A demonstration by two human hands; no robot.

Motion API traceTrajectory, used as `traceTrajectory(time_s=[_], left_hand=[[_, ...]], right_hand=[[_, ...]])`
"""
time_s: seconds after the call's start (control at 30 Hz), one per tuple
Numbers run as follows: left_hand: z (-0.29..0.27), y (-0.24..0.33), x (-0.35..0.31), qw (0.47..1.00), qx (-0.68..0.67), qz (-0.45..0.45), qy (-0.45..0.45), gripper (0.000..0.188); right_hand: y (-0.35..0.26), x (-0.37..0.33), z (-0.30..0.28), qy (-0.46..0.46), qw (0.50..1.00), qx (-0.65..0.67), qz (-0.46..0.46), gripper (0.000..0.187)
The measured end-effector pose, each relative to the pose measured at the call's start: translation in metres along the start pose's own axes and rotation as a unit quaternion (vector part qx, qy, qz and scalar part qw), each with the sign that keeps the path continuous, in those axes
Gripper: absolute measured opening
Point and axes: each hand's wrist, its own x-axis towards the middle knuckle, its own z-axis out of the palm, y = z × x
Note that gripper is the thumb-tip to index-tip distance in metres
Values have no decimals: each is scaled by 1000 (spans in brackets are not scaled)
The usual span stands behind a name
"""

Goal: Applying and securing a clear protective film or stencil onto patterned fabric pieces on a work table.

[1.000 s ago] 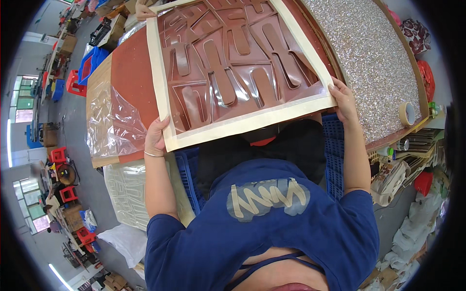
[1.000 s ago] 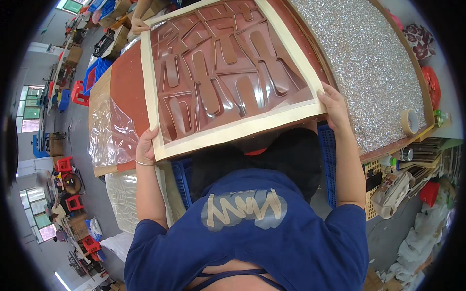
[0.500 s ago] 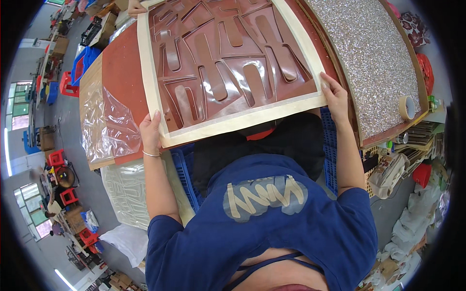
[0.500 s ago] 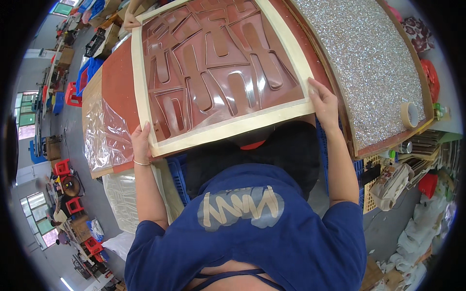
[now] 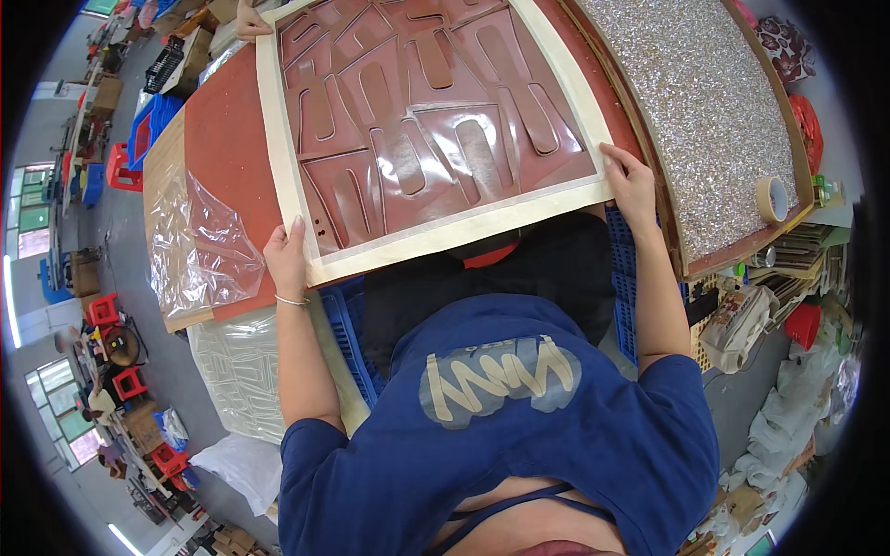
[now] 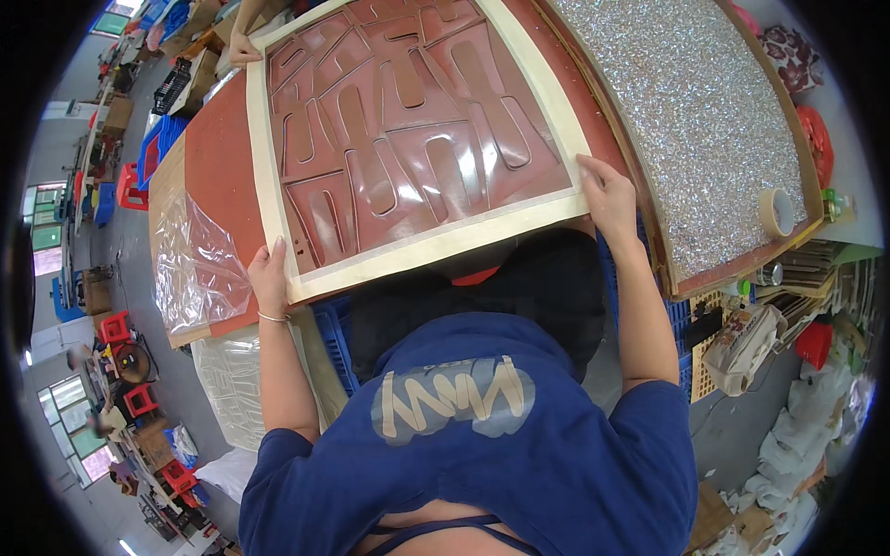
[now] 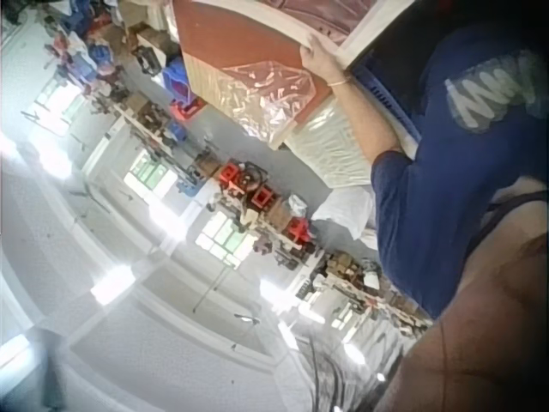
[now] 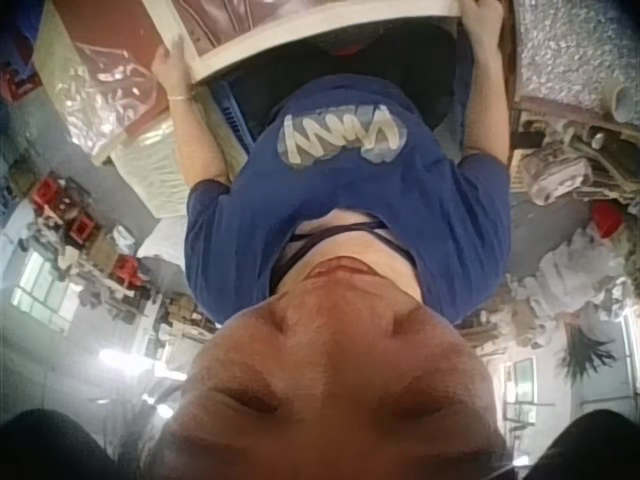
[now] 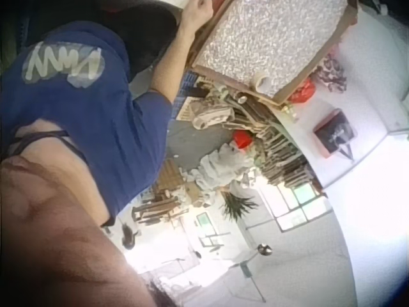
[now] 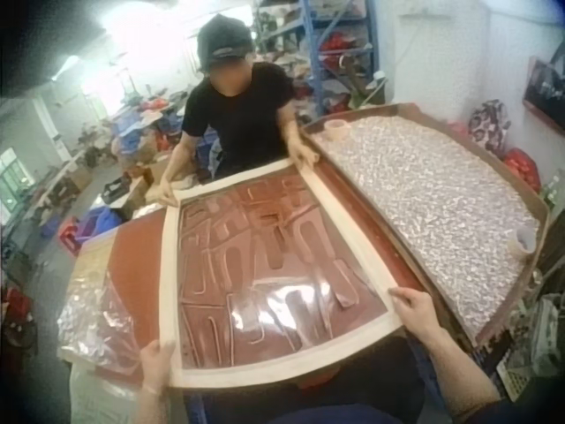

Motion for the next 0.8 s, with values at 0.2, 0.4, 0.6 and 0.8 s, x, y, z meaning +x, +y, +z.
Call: traceTrajectory(time_s=[0.2, 0.4, 0.6, 0.8], left_hand=[[0, 0, -1, 997, 68, 20, 6, 26], [3, 5, -5, 995, 92, 40, 5, 26], [-2, -4, 0, 995, 85, 43, -3, 24], [-2, -6, 3, 996, 81, 41, 2, 23]], right_hand=[[-9, 0, 0, -7, 999, 3, 32, 27], [-6, -1, 2, 2, 999, 12, 31, 27], [-9, -3, 4, 13, 999, 5, 31, 27], [16, 3, 7, 44, 996, -54, -62, 25]])
